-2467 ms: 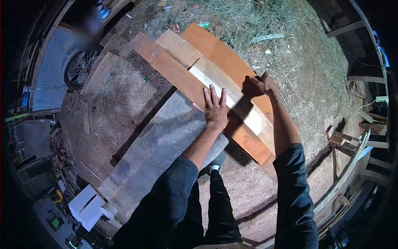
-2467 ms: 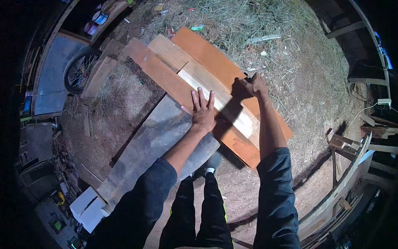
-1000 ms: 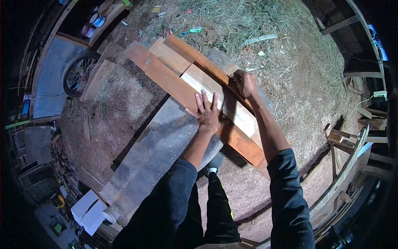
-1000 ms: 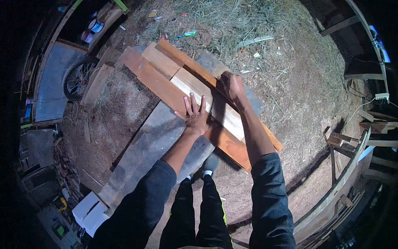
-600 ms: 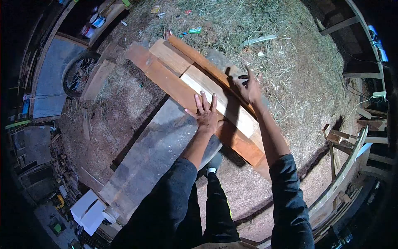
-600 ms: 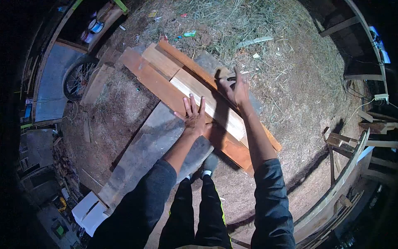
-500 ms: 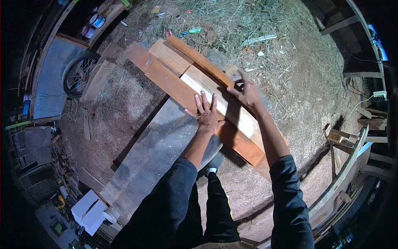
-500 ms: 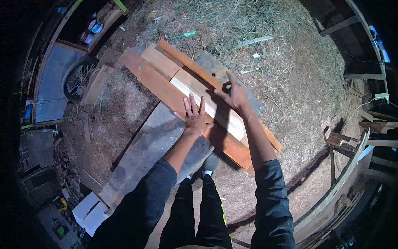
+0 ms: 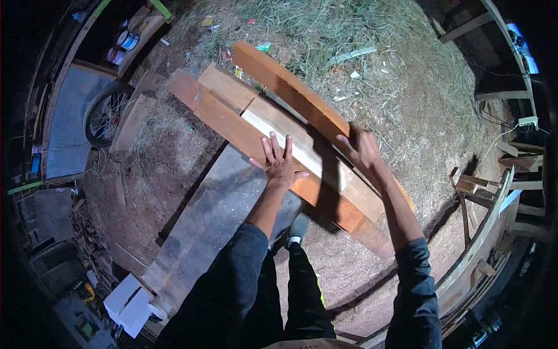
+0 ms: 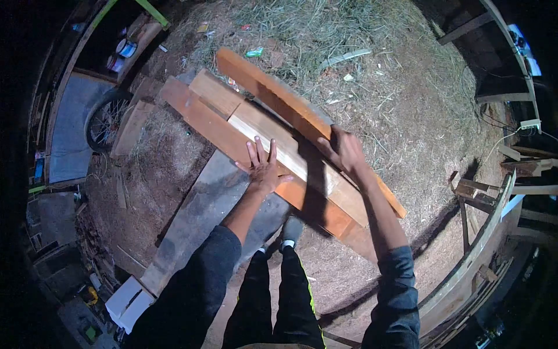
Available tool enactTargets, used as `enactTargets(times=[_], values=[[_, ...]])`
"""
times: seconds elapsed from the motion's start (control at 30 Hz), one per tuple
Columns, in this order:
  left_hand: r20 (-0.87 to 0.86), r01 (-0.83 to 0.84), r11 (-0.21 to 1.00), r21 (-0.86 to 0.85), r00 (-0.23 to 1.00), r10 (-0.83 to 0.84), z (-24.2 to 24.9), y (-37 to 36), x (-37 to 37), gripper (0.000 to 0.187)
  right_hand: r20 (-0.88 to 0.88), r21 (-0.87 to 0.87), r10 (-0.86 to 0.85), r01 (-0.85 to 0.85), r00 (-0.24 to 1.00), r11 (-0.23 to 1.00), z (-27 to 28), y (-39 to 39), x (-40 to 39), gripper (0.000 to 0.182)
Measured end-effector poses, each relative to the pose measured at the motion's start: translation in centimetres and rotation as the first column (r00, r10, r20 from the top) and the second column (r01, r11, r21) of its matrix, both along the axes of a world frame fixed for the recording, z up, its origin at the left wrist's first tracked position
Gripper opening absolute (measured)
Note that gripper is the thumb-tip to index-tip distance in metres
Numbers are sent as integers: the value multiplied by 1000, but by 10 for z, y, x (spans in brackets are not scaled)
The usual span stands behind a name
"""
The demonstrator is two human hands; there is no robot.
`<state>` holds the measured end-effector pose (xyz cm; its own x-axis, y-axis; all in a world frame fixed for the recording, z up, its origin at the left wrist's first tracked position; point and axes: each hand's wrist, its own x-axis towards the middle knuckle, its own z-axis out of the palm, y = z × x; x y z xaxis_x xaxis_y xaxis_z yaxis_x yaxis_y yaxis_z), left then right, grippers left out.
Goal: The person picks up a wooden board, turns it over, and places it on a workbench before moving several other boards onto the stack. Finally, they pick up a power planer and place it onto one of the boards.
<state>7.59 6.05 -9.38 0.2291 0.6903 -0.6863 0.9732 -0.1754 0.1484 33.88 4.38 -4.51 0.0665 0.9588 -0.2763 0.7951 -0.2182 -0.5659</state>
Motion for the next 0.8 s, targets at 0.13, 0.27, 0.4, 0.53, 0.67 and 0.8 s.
enactTargets(times=[0.13, 0.27, 0.4, 0.53, 0.67, 0.8], values=[[-35, 12, 1000, -8, 999, -12, 0, 1, 3, 135, -115, -95, -151, 141, 982, 986, 44, -38, 36, 58], [-71, 41, 999, -5, 997, -41, -7, 0, 3, 137, -233, -151, -263, 233, 936, 961, 50, -96, 64, 57], [-96, 60, 998, -3, 994, -60, -10, -1, 3, 136, -208, -155, -428, 402, 880, 902, 47, -174, 77, 53], [-16, 52, 998, 36, 999, -51, -12, -3, -2, 137, -104, -95, -576, 568, 811, 817, 35, -257, 83, 52], [-81, 88, 996, 21, 993, -86, -16, -2, -3, 138, -209, -122, -687, 678, 696, 725, 41, -309, 78, 48], [6, 101, 988, 117, 995, -102, -11, -22, 0, 136, -456, -312, -792, 761, 406, 569, 34, -346, 56, 52]])
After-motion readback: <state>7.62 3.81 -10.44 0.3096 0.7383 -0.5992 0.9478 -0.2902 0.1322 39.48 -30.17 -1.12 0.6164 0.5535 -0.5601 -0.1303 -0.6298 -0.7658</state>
